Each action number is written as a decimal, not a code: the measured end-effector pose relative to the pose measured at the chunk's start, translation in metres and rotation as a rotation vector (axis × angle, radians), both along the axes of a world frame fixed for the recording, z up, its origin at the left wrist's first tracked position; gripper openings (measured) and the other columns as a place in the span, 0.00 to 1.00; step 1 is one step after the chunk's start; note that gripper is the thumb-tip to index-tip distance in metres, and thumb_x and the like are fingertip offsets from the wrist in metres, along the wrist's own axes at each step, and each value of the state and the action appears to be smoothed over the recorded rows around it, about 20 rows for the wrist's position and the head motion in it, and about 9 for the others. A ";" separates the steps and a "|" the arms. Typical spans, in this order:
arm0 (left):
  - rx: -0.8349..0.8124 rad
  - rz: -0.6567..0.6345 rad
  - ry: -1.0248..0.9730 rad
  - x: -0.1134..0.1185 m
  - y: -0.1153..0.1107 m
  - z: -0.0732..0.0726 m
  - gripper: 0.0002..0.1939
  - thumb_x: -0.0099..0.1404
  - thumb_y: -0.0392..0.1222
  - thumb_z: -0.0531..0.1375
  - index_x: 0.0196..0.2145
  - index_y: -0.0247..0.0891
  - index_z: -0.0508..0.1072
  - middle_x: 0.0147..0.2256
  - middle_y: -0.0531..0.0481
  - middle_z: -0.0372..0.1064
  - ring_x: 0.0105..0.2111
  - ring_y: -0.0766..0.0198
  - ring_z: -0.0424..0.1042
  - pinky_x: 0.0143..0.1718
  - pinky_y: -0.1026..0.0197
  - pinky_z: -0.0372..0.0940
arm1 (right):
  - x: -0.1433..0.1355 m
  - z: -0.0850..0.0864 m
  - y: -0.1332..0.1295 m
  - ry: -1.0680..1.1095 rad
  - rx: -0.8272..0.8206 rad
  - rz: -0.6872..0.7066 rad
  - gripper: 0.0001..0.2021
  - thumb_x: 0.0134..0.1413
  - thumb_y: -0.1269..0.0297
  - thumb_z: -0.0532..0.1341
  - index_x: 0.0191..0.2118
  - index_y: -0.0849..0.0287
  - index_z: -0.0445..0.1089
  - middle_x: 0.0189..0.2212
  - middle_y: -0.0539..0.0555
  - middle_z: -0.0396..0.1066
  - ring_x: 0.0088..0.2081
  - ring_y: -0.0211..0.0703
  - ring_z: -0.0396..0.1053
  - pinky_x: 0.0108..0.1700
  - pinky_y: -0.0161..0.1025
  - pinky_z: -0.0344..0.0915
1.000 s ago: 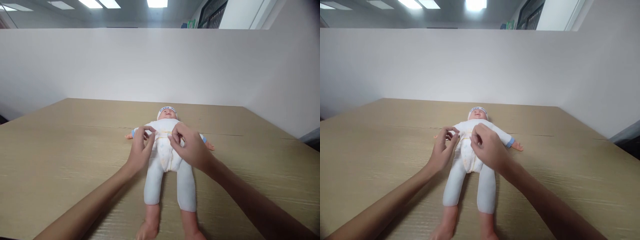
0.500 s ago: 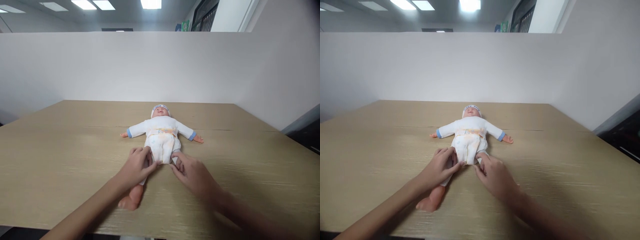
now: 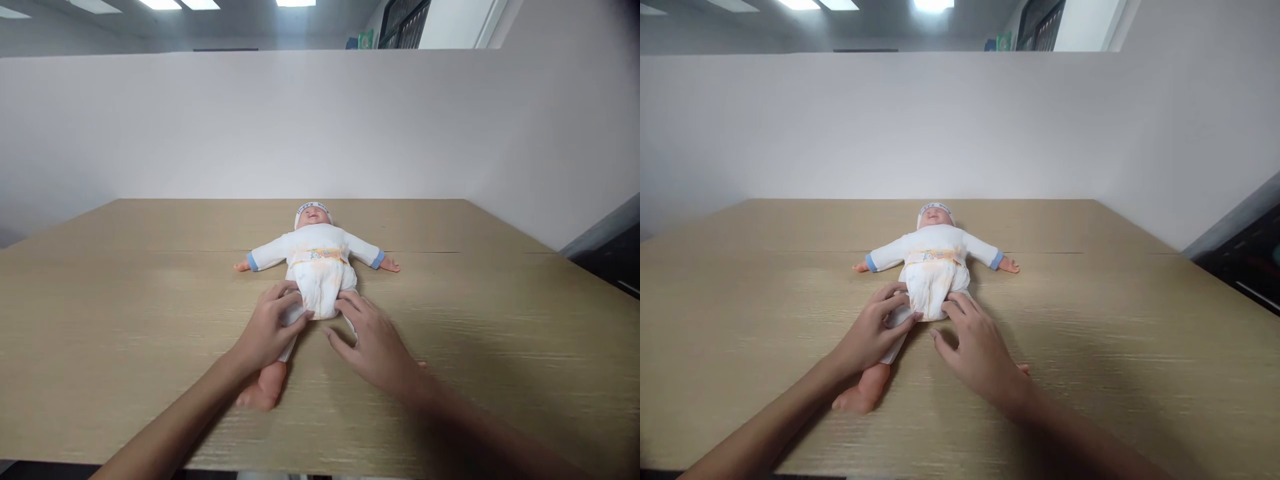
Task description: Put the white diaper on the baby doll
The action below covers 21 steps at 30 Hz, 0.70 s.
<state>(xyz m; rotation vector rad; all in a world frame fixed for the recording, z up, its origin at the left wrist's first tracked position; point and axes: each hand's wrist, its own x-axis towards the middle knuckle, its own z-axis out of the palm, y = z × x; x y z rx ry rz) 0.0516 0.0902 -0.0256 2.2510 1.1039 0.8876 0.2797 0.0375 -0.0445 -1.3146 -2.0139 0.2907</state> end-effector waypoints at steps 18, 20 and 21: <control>-0.262 0.086 -0.330 -0.001 0.010 -0.023 0.22 0.67 0.52 0.69 0.45 0.45 0.60 0.46 0.50 0.68 0.46 0.58 0.71 0.49 0.55 0.67 | 0.010 -0.004 0.011 0.352 -0.160 -0.295 0.15 0.61 0.51 0.68 0.43 0.51 0.64 0.47 0.55 0.80 0.39 0.50 0.77 0.40 0.44 0.67; -0.315 0.115 -0.401 0.001 0.009 -0.025 0.25 0.65 0.51 0.70 0.48 0.45 0.58 0.49 0.49 0.71 0.50 0.57 0.74 0.52 0.53 0.69 | 0.011 -0.003 0.011 0.361 -0.164 -0.294 0.14 0.62 0.49 0.68 0.41 0.52 0.68 0.47 0.56 0.81 0.41 0.51 0.78 0.42 0.46 0.68; -0.340 0.142 -0.407 0.002 0.008 -0.025 0.26 0.64 0.51 0.70 0.50 0.45 0.59 0.49 0.48 0.72 0.51 0.56 0.75 0.54 0.52 0.69 | 0.011 -0.003 0.011 0.360 -0.159 -0.289 0.13 0.62 0.50 0.68 0.40 0.52 0.69 0.47 0.56 0.82 0.42 0.52 0.78 0.44 0.46 0.69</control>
